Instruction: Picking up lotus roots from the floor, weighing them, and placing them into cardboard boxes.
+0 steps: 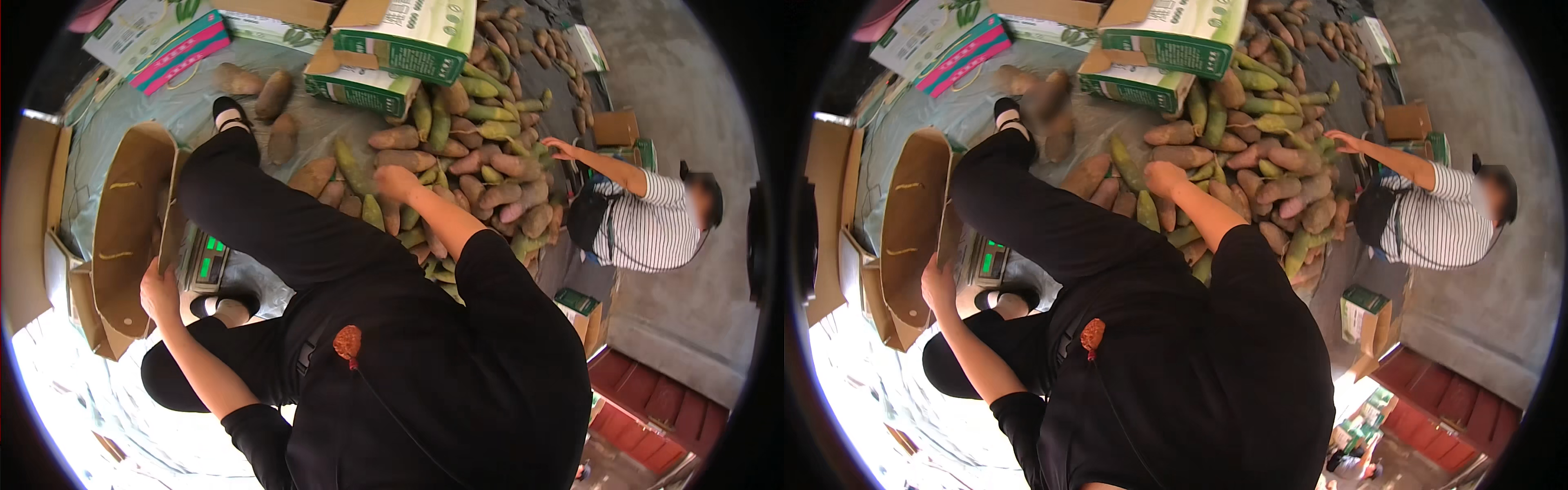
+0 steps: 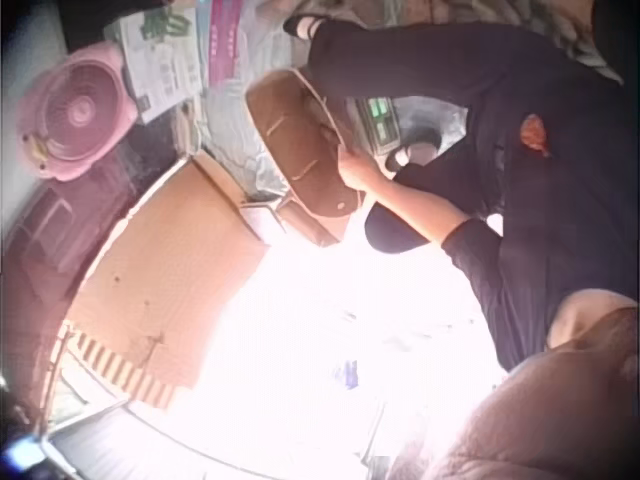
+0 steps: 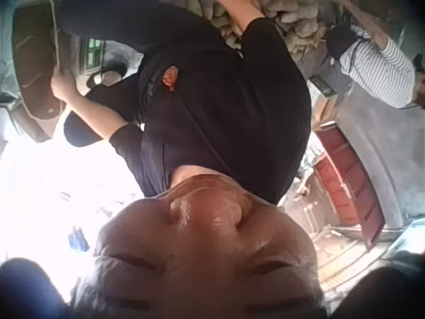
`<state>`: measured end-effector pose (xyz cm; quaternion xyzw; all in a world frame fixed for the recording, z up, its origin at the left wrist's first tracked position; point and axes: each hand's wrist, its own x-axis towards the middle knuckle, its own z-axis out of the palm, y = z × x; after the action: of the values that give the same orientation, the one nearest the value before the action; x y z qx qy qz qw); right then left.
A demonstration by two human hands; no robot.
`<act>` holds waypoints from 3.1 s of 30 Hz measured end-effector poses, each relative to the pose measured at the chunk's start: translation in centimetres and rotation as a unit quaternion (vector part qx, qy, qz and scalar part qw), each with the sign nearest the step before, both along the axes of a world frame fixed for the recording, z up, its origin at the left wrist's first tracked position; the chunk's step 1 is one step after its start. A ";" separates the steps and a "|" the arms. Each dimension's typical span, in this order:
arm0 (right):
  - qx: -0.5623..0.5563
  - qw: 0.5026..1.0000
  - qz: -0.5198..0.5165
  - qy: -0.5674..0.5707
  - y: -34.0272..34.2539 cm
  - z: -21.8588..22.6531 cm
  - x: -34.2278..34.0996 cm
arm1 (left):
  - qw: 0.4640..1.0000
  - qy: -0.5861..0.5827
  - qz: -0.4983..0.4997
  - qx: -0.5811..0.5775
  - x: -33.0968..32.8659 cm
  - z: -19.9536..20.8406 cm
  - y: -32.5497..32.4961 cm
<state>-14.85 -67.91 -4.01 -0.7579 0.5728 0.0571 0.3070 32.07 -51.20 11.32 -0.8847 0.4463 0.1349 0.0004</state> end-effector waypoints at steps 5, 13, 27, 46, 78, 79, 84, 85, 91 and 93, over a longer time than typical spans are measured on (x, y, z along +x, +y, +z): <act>0.058 0.989 -0.070 0.118 2.1 -2.1 -9.5 | 0.998 0.040 -0.010 -0.046 -1.0 0.4 -0.8; -0.025 0.914 -0.375 0.153 3.1 4.0 -18.4 | 0.998 0.024 -0.011 -0.064 0.3 -0.9 0.8; 0.040 0.587 -0.761 -0.275 5.3 -4.5 -27.5 | 0.998 -0.036 0.019 -0.039 -0.2 -0.3 1.2; 0.135 0.707 -0.650 -0.245 5.0 -3.4 -15.4 | 0.993 -0.044 0.079 -0.071 -1.2 2.3 2.0; -0.188 0.788 0.504 -0.300 -1.5 19.9 45.0 | 0.993 -0.077 0.094 0.001 -0.6 1.3 4.0; -0.199 0.793 0.491 -0.301 -1.6 19.6 44.6 | 0.993 -0.079 0.092 0.000 -0.6 1.2 4.1; -0.177 0.803 0.440 -0.360 -5.5 20.5 38.5 | 0.992 -0.087 0.082 -0.037 -0.3 0.5 4.8; -0.161 0.834 0.399 -0.345 -6.5 20.6 36.4 | 0.992 -0.089 0.086 -0.021 -0.4 0.7 4.9; -0.066 0.911 0.084 -0.398 -10.9 12.7 21.5 | 0.990 -0.117 0.072 0.004 0.3 0.2 4.0; -0.047 0.930 0.006 -0.363 -10.5 7.3 15.3 | 0.991 -0.115 0.065 0.014 0.6 0.0 4.1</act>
<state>0.50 -78.43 3.25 -0.7441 0.4193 -0.2472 0.4576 32.63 -47.07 11.34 -0.9213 0.3830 0.0379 0.0550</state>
